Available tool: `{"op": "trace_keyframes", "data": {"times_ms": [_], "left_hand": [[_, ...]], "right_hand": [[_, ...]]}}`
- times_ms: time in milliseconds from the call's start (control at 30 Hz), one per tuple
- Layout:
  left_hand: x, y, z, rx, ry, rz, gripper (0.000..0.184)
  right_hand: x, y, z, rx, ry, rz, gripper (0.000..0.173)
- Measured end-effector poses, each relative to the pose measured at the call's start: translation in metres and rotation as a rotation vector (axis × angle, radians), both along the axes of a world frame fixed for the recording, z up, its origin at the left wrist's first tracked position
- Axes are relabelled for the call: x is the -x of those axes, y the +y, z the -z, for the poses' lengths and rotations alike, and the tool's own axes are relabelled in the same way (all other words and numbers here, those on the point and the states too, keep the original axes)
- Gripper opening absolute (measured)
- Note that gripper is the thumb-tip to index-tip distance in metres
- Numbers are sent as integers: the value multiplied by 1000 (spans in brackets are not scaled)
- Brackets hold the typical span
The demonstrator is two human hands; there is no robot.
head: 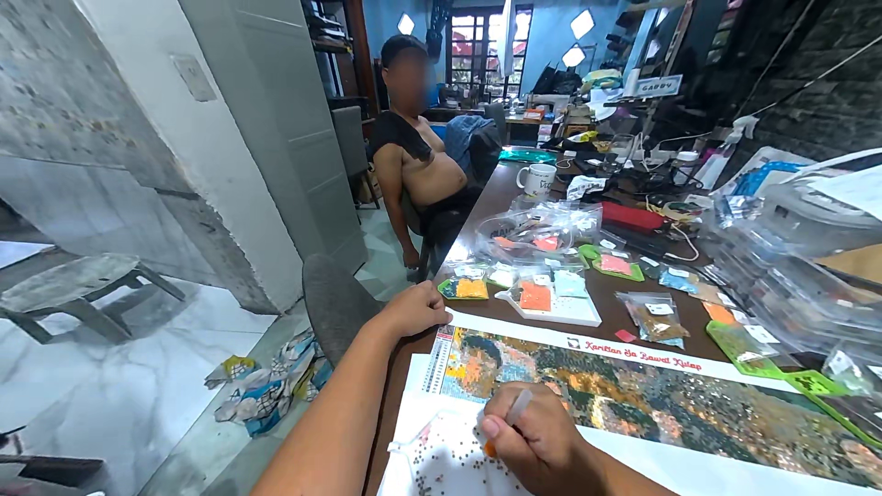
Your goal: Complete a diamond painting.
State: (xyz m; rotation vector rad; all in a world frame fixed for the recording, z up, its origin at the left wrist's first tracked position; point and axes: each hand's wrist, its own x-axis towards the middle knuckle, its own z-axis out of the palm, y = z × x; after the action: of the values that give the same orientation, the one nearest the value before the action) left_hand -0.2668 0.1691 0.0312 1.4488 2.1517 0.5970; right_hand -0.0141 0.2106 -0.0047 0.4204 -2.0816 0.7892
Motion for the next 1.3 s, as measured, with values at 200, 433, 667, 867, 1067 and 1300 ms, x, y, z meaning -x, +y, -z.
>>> {"op": "trace_keyframes", "data": {"times_ms": [200, 433, 667, 867, 1067, 1300], "left_hand": [[-1, 0, 0, -18, 3, 17, 28], [2, 1, 1, -9, -22, 22, 27], [4, 2, 1, 7, -15, 23, 28], [5, 2, 2, 9, -17, 18, 27], [0, -1, 0, -14, -7, 5, 28], [3, 1, 3, -16, -33, -1, 27]], "right_hand": [[-1, 0, -4, 138, -58, 42, 36], [0, 1, -1, 57, -33, -22, 36], [0, 0, -1, 47, -24, -31, 35], [0, 0, -1, 0, -29, -34, 35], [1, 0, -1, 68, -80, -12, 38], [1, 2, -8, 245, -152, -16, 35]]}}
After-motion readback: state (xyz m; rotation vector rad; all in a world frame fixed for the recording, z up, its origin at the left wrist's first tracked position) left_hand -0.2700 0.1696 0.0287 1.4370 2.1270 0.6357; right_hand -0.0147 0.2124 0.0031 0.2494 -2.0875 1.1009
